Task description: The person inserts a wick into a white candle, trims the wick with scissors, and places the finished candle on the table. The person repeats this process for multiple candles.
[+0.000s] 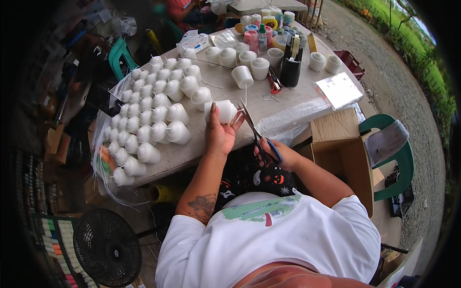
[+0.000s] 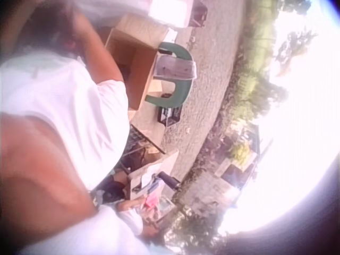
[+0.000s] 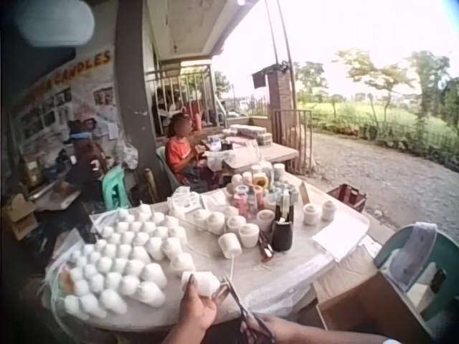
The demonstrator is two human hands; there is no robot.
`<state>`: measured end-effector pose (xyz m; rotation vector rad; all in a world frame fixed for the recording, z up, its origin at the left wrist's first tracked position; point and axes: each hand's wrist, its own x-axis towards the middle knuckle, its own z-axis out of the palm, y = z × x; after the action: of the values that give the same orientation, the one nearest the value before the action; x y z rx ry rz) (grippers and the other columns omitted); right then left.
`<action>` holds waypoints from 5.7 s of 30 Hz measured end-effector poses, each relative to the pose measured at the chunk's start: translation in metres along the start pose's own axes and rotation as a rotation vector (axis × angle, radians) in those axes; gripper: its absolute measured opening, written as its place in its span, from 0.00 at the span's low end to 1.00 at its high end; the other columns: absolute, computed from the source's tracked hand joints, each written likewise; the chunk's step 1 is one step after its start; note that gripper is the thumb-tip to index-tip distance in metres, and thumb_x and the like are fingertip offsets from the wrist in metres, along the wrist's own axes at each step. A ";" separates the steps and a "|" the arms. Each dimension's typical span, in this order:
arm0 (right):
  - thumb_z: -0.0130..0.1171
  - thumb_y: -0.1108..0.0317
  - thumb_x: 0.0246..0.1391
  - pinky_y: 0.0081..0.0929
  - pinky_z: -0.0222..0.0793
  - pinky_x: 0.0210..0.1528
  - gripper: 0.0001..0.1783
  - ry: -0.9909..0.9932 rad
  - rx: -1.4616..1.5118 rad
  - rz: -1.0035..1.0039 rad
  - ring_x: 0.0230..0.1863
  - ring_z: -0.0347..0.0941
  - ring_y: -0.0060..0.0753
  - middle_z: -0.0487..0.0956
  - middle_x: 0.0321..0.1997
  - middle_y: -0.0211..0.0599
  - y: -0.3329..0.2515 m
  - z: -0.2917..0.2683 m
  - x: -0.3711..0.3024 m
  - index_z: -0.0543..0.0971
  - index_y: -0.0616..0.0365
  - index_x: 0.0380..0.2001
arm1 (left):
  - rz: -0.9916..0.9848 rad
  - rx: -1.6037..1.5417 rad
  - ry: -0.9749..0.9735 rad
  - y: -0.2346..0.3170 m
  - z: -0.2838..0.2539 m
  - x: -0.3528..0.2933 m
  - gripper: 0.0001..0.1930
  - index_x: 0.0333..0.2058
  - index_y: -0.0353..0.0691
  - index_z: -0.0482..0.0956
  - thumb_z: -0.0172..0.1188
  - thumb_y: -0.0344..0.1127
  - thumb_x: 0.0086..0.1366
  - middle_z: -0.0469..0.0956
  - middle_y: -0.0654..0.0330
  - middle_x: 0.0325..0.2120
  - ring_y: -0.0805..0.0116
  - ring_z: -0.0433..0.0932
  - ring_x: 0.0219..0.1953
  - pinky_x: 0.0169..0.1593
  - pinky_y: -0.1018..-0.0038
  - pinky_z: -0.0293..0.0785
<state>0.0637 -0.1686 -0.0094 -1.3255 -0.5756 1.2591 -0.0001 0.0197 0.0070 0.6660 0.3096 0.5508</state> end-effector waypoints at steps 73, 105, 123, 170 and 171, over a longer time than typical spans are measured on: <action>0.62 0.78 0.49 0.31 0.66 0.45 0.07 0.591 -0.738 -1.004 0.41 0.70 0.41 0.75 0.37 0.38 -0.039 -0.011 0.040 0.77 0.60 0.33 | 0.637 1.247 -0.370 0.026 0.025 0.000 0.12 0.43 0.42 0.80 0.63 0.33 0.60 0.74 0.55 0.40 0.61 0.73 0.43 0.47 0.69 0.70; 0.62 0.76 0.47 0.33 0.58 0.49 0.10 0.829 -0.934 -1.107 0.42 0.70 0.37 0.77 0.38 0.32 -0.033 -0.021 0.039 0.78 0.53 0.35 | 0.204 0.561 -0.306 -0.026 0.023 -0.002 0.07 0.37 0.36 0.74 0.55 0.35 0.68 0.74 0.66 0.27 0.80 0.74 0.26 0.31 0.81 0.72; 0.61 0.77 0.49 0.32 0.63 0.49 0.09 0.811 -0.658 -0.982 0.45 0.70 0.42 0.76 0.39 0.36 -0.037 -0.028 0.037 0.79 0.56 0.36 | 0.166 0.512 -0.477 -0.044 0.035 0.009 0.13 0.48 0.35 0.74 0.45 0.34 0.73 0.78 0.60 0.38 0.74 0.77 0.30 0.39 0.77 0.76; 0.59 0.77 0.52 0.28 0.66 0.41 0.07 0.538 -0.899 -0.887 0.35 0.72 0.35 0.75 0.32 0.36 -0.053 -0.025 0.036 0.74 0.62 0.36 | 0.394 0.860 -0.474 -0.037 0.007 0.029 0.04 0.36 0.37 0.72 0.49 0.29 0.70 0.72 0.63 0.30 0.77 0.69 0.33 0.39 0.78 0.68; 0.59 0.79 0.50 0.29 0.66 0.42 0.09 0.577 -1.035 -0.992 0.36 0.72 0.37 0.75 0.32 0.38 -0.052 -0.025 0.038 0.74 0.61 0.36 | 0.399 0.854 -0.472 -0.037 0.007 0.030 0.04 0.37 0.37 0.72 0.49 0.29 0.70 0.72 0.62 0.31 0.76 0.69 0.34 0.40 0.77 0.68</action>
<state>0.1153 -0.1331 0.0196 -1.7387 -1.3114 -0.3343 0.0413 0.0086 -0.0150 1.6769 -0.0589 0.6131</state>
